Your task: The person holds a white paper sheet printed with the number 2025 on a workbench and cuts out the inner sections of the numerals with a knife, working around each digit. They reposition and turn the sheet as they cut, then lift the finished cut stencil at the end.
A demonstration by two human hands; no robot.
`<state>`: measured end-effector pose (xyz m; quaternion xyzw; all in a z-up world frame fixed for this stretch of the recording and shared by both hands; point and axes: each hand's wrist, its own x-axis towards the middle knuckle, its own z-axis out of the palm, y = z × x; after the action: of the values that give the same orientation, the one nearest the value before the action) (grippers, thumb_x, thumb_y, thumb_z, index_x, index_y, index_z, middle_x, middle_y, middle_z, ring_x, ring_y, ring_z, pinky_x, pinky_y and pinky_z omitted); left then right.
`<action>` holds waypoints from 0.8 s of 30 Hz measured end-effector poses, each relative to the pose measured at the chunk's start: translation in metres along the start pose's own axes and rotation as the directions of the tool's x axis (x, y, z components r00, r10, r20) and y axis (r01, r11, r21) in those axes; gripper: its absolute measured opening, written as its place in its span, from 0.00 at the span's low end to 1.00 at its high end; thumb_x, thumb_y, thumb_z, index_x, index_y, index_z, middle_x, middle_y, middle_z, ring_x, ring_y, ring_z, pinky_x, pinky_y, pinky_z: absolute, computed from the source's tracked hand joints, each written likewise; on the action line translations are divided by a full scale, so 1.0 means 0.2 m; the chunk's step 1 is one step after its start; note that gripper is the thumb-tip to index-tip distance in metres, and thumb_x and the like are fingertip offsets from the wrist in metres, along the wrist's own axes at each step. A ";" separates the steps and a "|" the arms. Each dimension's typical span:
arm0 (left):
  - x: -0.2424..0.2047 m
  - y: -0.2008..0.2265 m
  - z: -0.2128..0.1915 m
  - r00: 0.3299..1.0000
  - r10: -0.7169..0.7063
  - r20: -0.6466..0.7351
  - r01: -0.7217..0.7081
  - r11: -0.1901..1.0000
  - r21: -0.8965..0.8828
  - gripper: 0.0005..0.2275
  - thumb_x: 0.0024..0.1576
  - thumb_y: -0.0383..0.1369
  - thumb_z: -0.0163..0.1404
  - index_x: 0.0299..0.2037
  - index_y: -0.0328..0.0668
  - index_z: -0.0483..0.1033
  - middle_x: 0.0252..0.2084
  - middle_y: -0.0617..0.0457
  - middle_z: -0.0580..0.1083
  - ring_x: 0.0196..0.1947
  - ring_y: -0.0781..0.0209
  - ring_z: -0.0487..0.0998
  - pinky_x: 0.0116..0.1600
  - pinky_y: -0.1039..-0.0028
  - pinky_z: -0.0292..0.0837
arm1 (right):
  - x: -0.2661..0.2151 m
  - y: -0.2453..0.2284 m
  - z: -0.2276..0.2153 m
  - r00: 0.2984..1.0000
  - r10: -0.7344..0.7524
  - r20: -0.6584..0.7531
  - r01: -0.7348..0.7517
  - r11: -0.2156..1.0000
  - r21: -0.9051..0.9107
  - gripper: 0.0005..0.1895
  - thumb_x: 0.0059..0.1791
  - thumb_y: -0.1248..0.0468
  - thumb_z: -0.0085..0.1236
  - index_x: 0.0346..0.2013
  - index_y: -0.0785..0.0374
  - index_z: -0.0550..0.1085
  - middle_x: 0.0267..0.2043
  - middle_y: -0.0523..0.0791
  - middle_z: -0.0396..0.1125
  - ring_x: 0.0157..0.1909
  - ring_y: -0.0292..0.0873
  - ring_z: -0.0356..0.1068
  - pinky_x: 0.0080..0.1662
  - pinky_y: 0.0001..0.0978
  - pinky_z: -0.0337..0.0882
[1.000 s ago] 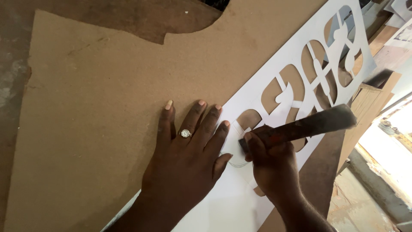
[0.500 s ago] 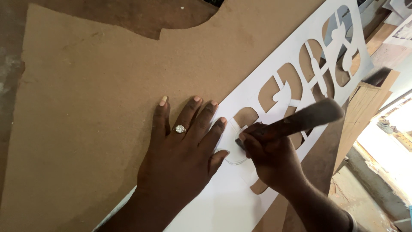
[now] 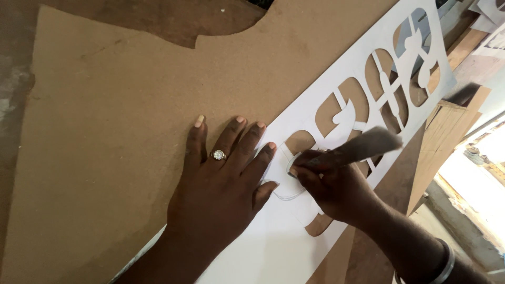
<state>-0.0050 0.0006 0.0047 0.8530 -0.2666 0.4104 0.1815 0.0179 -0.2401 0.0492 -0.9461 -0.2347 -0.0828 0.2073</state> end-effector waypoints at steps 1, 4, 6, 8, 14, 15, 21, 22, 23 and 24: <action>0.00 0.00 0.00 1.000 -0.001 0.000 0.001 1.000 0.002 0.23 0.58 0.49 0.50 0.57 0.43 0.76 0.65 0.45 0.68 0.69 0.45 0.64 0.71 0.34 0.46 | 0.01 0.02 0.00 1.000 -0.002 0.001 0.002 1.000 0.001 0.06 0.50 0.66 0.56 0.38 0.65 0.78 0.34 0.45 0.76 0.34 0.41 0.75 0.37 0.34 0.73; 0.00 0.00 0.00 1.000 0.009 -0.010 -0.009 1.000 -0.003 0.23 0.57 0.48 0.51 0.57 0.43 0.76 0.65 0.44 0.68 0.68 0.45 0.64 0.71 0.34 0.46 | 0.01 0.05 -0.02 0.994 -0.105 0.006 0.105 0.994 -0.030 0.07 0.49 0.66 0.59 0.39 0.65 0.78 0.36 0.47 0.75 0.37 0.44 0.75 0.38 0.36 0.73; 0.00 -0.01 0.00 1.000 0.016 -0.020 -0.017 1.000 -0.020 0.23 0.57 0.48 0.52 0.58 0.42 0.75 0.66 0.44 0.68 0.69 0.45 0.63 0.71 0.33 0.46 | 0.02 0.04 -0.04 0.987 -0.158 0.035 0.160 0.985 -0.066 0.08 0.48 0.66 0.59 0.40 0.63 0.80 0.36 0.46 0.74 0.38 0.44 0.74 0.39 0.37 0.73; 0.00 -0.01 -0.01 0.999 0.032 -0.009 -0.033 0.999 -0.037 0.25 0.55 0.49 0.54 0.58 0.41 0.75 0.65 0.43 0.68 0.69 0.43 0.62 0.70 0.31 0.45 | 0.02 0.11 -0.05 0.960 -0.278 0.024 0.278 0.945 -0.173 0.08 0.48 0.65 0.61 0.40 0.62 0.80 0.39 0.47 0.75 0.41 0.47 0.74 0.41 0.38 0.73; 0.06 -0.04 -0.01 0.995 0.090 0.054 -0.087 0.995 -0.043 0.32 0.48 0.56 0.55 0.59 0.45 0.74 0.68 0.43 0.64 0.71 0.41 0.57 0.67 0.23 0.38 | -0.15 0.29 0.21 0.895 -0.159 -0.418 0.216 0.972 0.093 0.06 0.52 0.69 0.56 0.41 0.67 0.78 0.40 0.46 0.73 0.40 0.43 0.74 0.43 0.34 0.74; 0.07 -0.05 0.00 0.990 0.100 0.101 -0.097 0.995 -0.034 0.33 0.47 0.57 0.55 0.59 0.47 0.73 0.69 0.44 0.63 0.71 0.41 0.55 0.66 0.21 0.35 | -0.20 0.30 0.30 0.823 0.045 -0.566 0.114 0.963 0.243 0.07 0.52 0.69 0.54 0.41 0.68 0.78 0.40 0.46 0.75 0.37 0.41 0.75 0.42 0.32 0.75; 0.22 -0.05 -0.04 0.952 0.085 0.294 -0.097 0.995 0.025 0.39 0.41 0.62 0.57 0.65 0.62 0.70 0.75 0.49 0.56 0.76 0.42 0.48 0.67 0.22 0.28 | -0.27 0.26 0.55 0.651 -0.099 -0.752 0.292 0.948 0.128 0.10 0.64 0.66 0.48 0.38 0.64 0.71 0.44 0.44 0.70 0.47 0.37 0.71 0.53 0.30 0.72; 0.25 -0.04 -0.04 0.953 0.087 0.289 -0.099 0.995 0.028 0.39 0.41 0.62 0.57 0.65 0.62 0.70 0.75 0.49 0.56 0.76 0.42 0.48 0.67 0.22 0.28 | -0.28 0.23 0.57 0.647 -0.103 -0.755 0.296 0.947 0.124 0.10 0.64 0.66 0.48 0.38 0.64 0.71 0.44 0.44 0.70 0.47 0.37 0.71 0.53 0.30 0.72; 0.27 -0.04 -0.04 0.952 0.068 0.298 -0.082 0.996 0.036 0.43 0.37 0.62 0.59 0.67 0.63 0.69 0.76 0.48 0.55 0.76 0.41 0.47 0.66 0.22 0.27 | -0.29 0.19 0.59 0.700 0.068 -0.711 0.289 0.883 0.369 0.07 0.60 0.66 0.50 0.42 0.67 0.73 0.43 0.45 0.71 0.42 0.37 0.70 0.48 0.30 0.71; 0.29 -0.03 -0.03 0.950 0.049 0.309 -0.064 0.997 0.041 0.47 0.33 0.62 0.61 0.68 0.63 0.67 0.76 0.48 0.54 0.76 0.40 0.46 0.65 0.23 0.26 | -0.31 0.16 0.61 0.751 0.223 -0.621 0.262 0.763 0.591 0.08 0.57 0.66 0.52 0.45 0.69 0.74 0.42 0.46 0.71 0.38 0.38 0.69 0.42 0.30 0.71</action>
<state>0.0246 -0.0097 0.0552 0.9028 -0.3054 0.2844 0.1042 -0.0143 -0.2384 -0.0875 -0.7201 -0.1702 -0.3270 0.5878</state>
